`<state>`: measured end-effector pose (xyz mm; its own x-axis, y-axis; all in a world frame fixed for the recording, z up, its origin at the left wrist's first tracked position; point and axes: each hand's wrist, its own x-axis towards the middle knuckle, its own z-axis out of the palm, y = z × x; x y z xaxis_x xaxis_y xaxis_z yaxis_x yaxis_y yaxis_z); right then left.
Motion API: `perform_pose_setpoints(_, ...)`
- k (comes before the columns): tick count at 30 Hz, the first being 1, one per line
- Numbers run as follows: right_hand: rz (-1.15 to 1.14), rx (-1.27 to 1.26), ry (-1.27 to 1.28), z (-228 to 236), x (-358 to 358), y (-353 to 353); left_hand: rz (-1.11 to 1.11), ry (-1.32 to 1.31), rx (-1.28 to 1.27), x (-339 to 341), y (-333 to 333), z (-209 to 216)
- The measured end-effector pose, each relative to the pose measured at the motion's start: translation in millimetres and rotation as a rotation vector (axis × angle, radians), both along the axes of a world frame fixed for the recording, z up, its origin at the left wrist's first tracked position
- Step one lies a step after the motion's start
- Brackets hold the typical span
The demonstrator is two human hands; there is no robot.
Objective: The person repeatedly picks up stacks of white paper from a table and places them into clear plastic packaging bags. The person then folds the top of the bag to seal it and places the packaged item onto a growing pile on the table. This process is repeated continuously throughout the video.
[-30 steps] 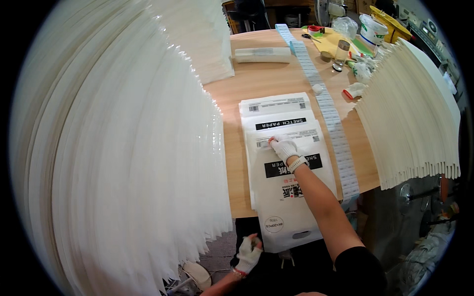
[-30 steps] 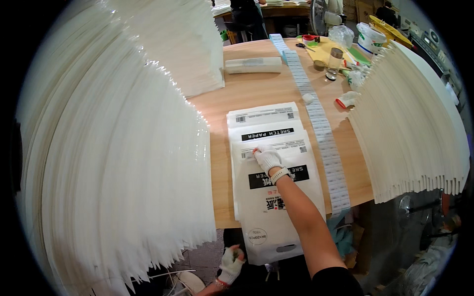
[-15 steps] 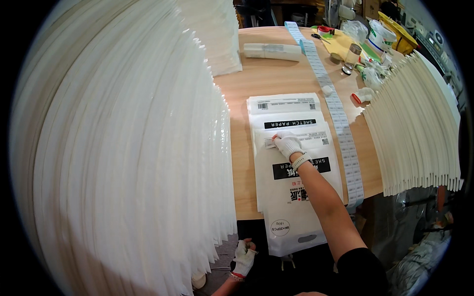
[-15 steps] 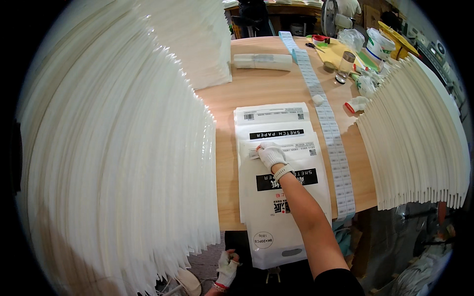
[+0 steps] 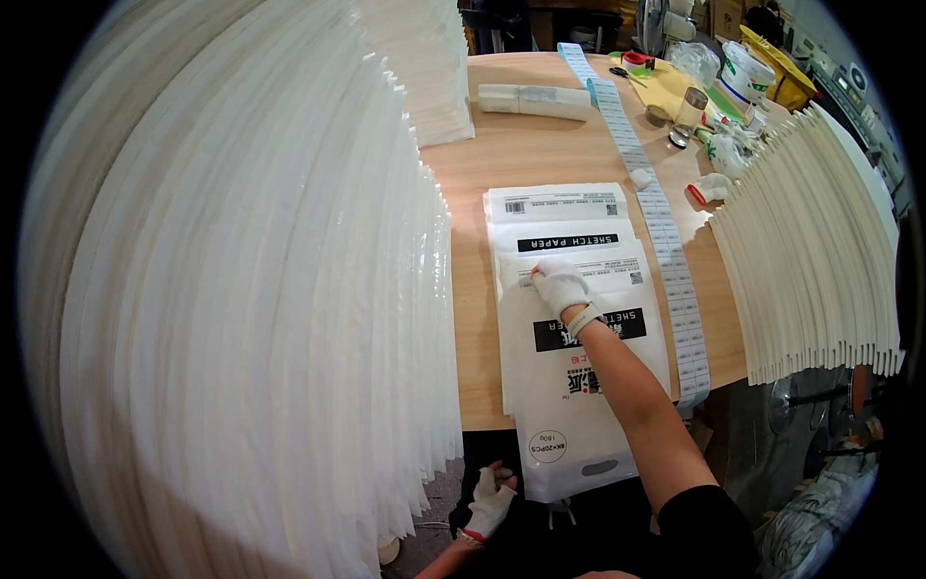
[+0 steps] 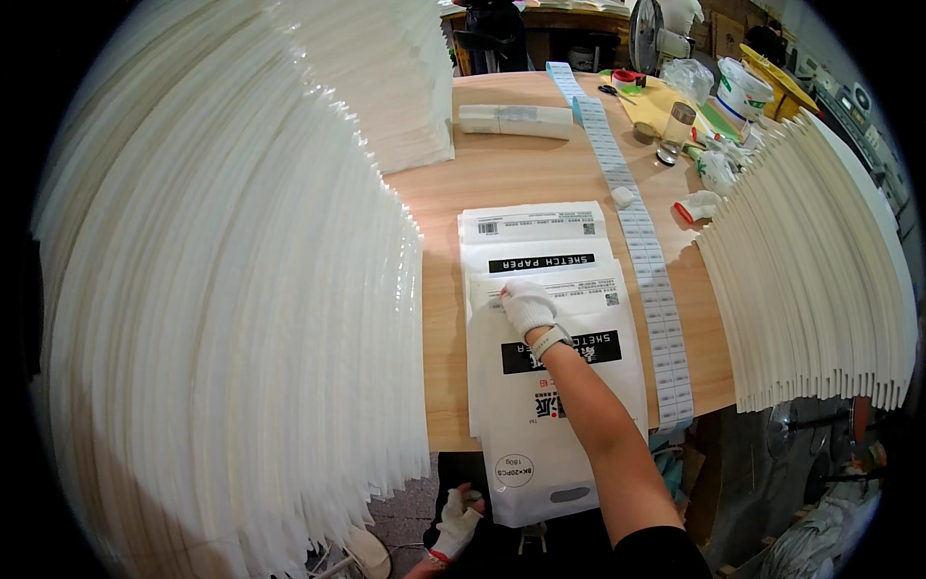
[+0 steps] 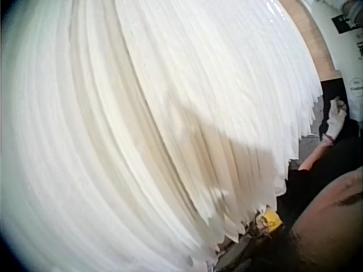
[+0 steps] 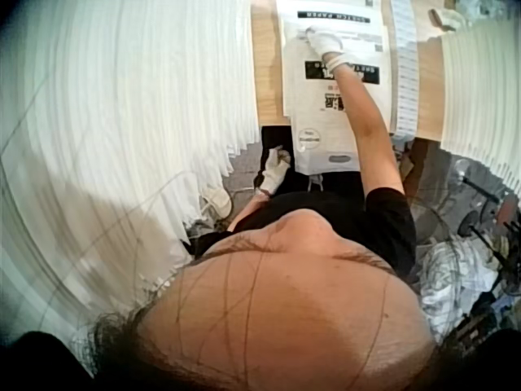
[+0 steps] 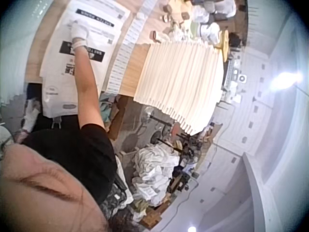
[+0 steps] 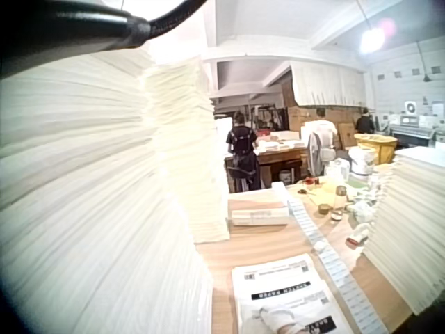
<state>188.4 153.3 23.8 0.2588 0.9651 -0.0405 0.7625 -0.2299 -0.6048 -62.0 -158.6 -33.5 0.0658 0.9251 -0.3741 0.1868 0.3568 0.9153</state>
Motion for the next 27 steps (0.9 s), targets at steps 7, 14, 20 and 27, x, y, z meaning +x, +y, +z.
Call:
perform_pose_setpoints(7,-0.141,-0.162,-0.208,31,-12,-8,-0.179,-0.287,-0.324,26,0,31)
perform_pose_setpoints(14,-0.1,0.307,0.033,46,76,-173,-0.462,-0.163,0.459,23,50,114)
perform_pose_setpoints(20,-0.236,0.01,0.737,24,61,-327,-0.773,-0.138,0.629,69,73,241)
perform_pose_setpoints(27,-0.022,0.645,1.178,145,18,-271,-0.948,0.287,1.399,25,13,433)
